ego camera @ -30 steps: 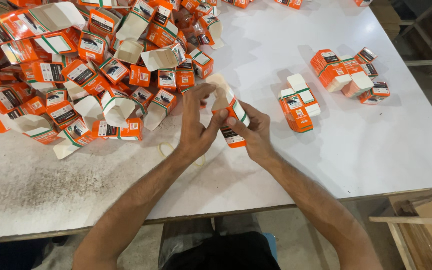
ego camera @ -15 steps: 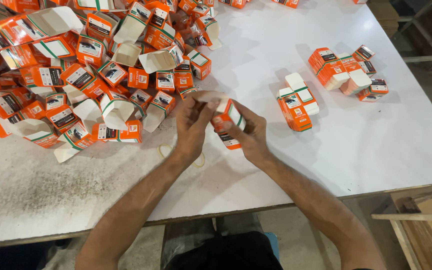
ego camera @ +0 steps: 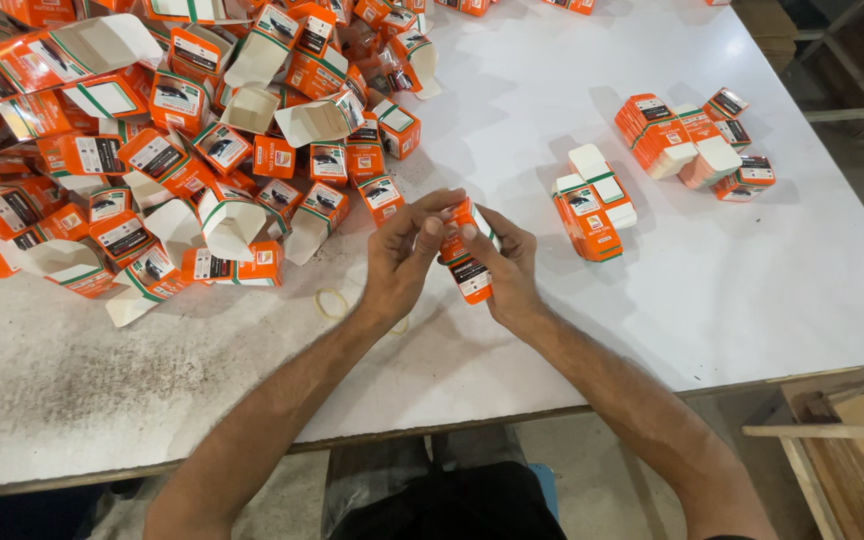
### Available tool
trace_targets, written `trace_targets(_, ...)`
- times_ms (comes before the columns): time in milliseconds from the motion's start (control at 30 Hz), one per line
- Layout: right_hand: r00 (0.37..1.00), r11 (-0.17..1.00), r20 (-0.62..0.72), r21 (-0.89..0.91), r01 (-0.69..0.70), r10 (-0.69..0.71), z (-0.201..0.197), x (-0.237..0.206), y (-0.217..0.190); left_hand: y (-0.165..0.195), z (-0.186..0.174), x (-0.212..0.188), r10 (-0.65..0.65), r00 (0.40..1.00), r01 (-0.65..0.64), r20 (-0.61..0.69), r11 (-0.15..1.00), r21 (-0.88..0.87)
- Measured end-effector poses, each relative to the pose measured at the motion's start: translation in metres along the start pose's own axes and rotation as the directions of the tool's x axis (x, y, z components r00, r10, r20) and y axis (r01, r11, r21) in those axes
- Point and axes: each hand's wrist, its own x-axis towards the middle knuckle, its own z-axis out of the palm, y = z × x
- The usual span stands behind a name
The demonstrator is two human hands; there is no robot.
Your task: The person folds flat pre-cut cardboard box blanks into small orange product boxes at a work table. They repeatedly pick up a folded stack of blanks, crease and tuck the flaps to form each box, and place finished boxes onto the table beside a large pile of completed boxes.
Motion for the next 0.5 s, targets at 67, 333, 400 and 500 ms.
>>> trace_targets(67, 0.996, 0.953, 0.001, -0.29, 0.084, -0.087, 0.002, -0.004, -0.003, -0.001, 0.002, -0.001, 0.079, 0.996, -0.082, 0.029, 0.987, 0.136)
trace_targets(333, 0.826, 0.119, 0.439, -0.855, 0.505, -0.353, -0.019, 0.017, -0.033, 0.048, -0.039, 0.033, 0.075, 0.96, 0.008, -0.27, 0.956, 0.295)
trace_targets(400, 0.884, -0.187, 0.26, -0.962, 0.2, -0.388, -0.037, 0.03, -0.045, 0.059, -0.05, 0.036, 0.538, 0.831, -0.229, -0.14, 0.561, 0.796)
trace_targets(500, 0.96, -0.415, -0.08, -0.89, -0.19, -0.268, -0.065, 0.045, -0.067, 0.049, -0.04, 0.032, 0.381, 0.907, -0.171, -0.18, 0.723, 0.669)
